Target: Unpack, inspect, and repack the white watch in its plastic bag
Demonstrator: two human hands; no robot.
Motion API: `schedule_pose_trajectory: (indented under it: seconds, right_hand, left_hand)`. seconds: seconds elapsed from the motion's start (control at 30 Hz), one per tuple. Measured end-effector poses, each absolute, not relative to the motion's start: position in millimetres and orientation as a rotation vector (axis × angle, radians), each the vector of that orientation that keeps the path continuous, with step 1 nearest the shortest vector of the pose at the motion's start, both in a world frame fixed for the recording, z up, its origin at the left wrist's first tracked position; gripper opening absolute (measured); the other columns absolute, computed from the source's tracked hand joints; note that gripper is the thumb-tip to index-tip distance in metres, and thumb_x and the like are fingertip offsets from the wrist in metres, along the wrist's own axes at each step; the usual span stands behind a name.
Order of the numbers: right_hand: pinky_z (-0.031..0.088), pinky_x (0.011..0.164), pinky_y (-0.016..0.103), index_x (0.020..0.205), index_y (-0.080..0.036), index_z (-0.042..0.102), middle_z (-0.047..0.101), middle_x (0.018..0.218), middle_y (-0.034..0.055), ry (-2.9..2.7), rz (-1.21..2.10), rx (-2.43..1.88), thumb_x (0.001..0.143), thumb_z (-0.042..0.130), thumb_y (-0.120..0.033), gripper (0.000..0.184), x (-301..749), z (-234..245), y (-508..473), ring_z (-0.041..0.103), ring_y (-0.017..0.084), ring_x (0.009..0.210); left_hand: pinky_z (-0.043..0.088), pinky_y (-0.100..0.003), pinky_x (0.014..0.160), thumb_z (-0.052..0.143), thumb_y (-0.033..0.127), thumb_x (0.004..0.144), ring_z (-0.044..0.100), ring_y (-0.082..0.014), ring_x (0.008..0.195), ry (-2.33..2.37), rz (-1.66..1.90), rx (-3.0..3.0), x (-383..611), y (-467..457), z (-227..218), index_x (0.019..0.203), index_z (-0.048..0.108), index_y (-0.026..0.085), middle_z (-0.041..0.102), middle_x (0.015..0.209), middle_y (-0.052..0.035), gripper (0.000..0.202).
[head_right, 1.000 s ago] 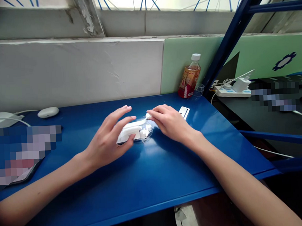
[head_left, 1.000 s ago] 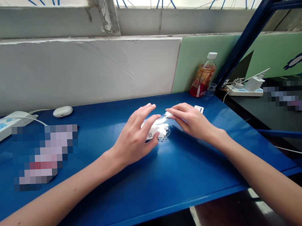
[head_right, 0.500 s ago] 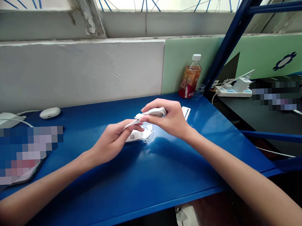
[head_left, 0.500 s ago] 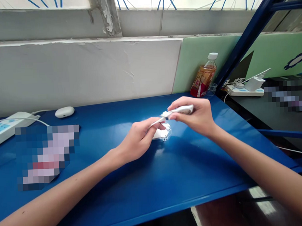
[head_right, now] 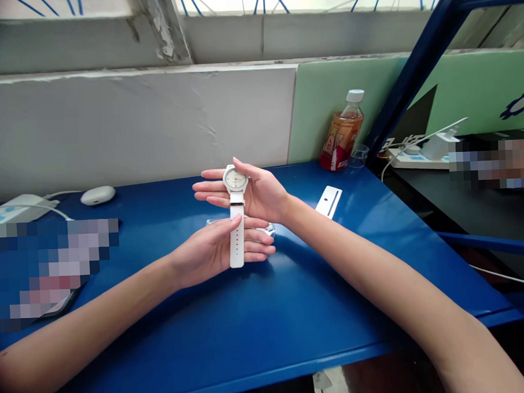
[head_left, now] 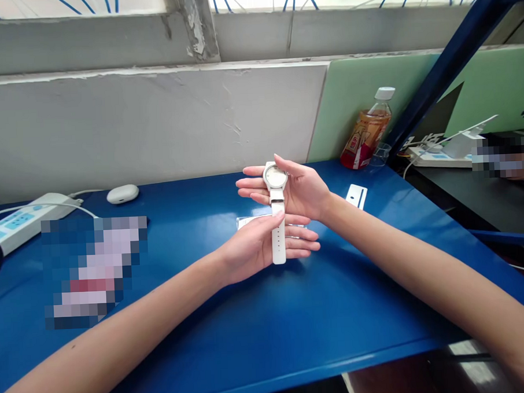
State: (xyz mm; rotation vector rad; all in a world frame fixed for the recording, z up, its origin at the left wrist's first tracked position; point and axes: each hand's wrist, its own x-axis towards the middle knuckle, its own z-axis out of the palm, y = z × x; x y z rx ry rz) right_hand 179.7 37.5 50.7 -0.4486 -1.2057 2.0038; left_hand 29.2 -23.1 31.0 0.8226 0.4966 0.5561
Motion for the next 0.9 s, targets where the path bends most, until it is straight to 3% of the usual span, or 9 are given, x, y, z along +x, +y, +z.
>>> schedule_pose_trajectory:
  seconds: [0.13, 0.27, 0.5, 0.63, 0.8, 0.9]
  right_hand:
    - [0.048, 0.108, 0.039, 0.114, -0.008, 0.065, 0.073, 0.119, 0.0154, -1.060, 2.116, -0.422, 0.104, 0.023, -0.047, 0.058, 182.3, 45.2, 31.7, 0.068, 0.023, 0.115]
    - [0.045, 0.110, 0.038, 0.115, -0.005, 0.064, 0.074, 0.117, 0.0167, -0.968, 2.201, -0.422, 0.105, 0.013, -0.040, 0.062, 186.3, 38.6, 27.7, 0.069, 0.022, 0.111]
    - [0.039, 0.113, 0.039, 0.123, 0.000, 0.059, 0.069, 0.126, 0.0211, -0.914, 2.226, -0.340, 0.104, 0.013, -0.038, 0.063, 188.6, 38.7, 25.0, 0.064, 0.025, 0.122]
    - [0.038, 0.114, 0.036, 0.123, -0.003, 0.061, 0.070, 0.126, 0.0171, -0.933, 2.183, -0.378, 0.106, 0.014, -0.039, 0.061, 185.5, 40.0, 22.4, 0.064, 0.021, 0.120]
    - [0.042, 0.110, 0.043, 0.127, -0.013, 0.060, 0.068, 0.130, 0.0115, -1.009, 2.174, -0.382, 0.107, 0.011, -0.041, 0.060, 185.7, 42.4, 20.9, 0.067, 0.023, 0.115]
    - [0.045, 0.107, 0.042, 0.127, -0.014, 0.060, 0.071, 0.126, 0.0099, -1.021, 2.177, -0.352, 0.107, 0.012, -0.041, 0.059, 188.0, 44.3, 22.1, 0.067, 0.023, 0.115]
  left_hand:
    - [0.054, -0.041, 0.095, 0.047, 0.028, 0.104, 0.073, -0.0268, 0.102, 0.471, 0.543, 0.787, 27.8, -21.8, 28.1, 0.114, 0.067, 0.010, 0.074, 0.109, -0.0162, 0.029]
    - [0.056, -0.040, 0.092, 0.037, 0.026, 0.106, 0.074, -0.0265, 0.098, 0.497, 0.521, 0.719, 30.1, -25.0, 27.7, 0.109, 0.068, 0.005, 0.074, 0.107, -0.0185, 0.038]
    - [0.058, -0.038, 0.088, 0.036, 0.024, 0.107, 0.075, -0.0263, 0.094, 0.519, 0.562, 0.702, 33.4, -28.8, 24.7, 0.102, 0.069, 0.005, 0.076, 0.101, -0.0182, 0.039]
    - [0.058, -0.039, 0.088, 0.036, 0.026, 0.107, 0.076, -0.0264, 0.092, 0.545, 0.551, 0.705, 34.5, -29.4, 24.9, 0.102, 0.070, 0.005, 0.076, 0.099, -0.0189, 0.041]
    - [0.058, -0.039, 0.089, 0.035, 0.030, 0.108, 0.075, -0.0269, 0.093, 0.584, 0.524, 0.738, 34.6, -29.2, 25.3, 0.101, 0.071, 0.002, 0.075, 0.100, -0.0209, 0.046]
    - [0.059, -0.038, 0.089, 0.036, 0.029, 0.107, 0.076, -0.0268, 0.093, 0.564, 0.533, 0.765, 33.8, -28.9, 25.3, 0.102, 0.071, 0.002, 0.076, 0.100, -0.0206, 0.045]
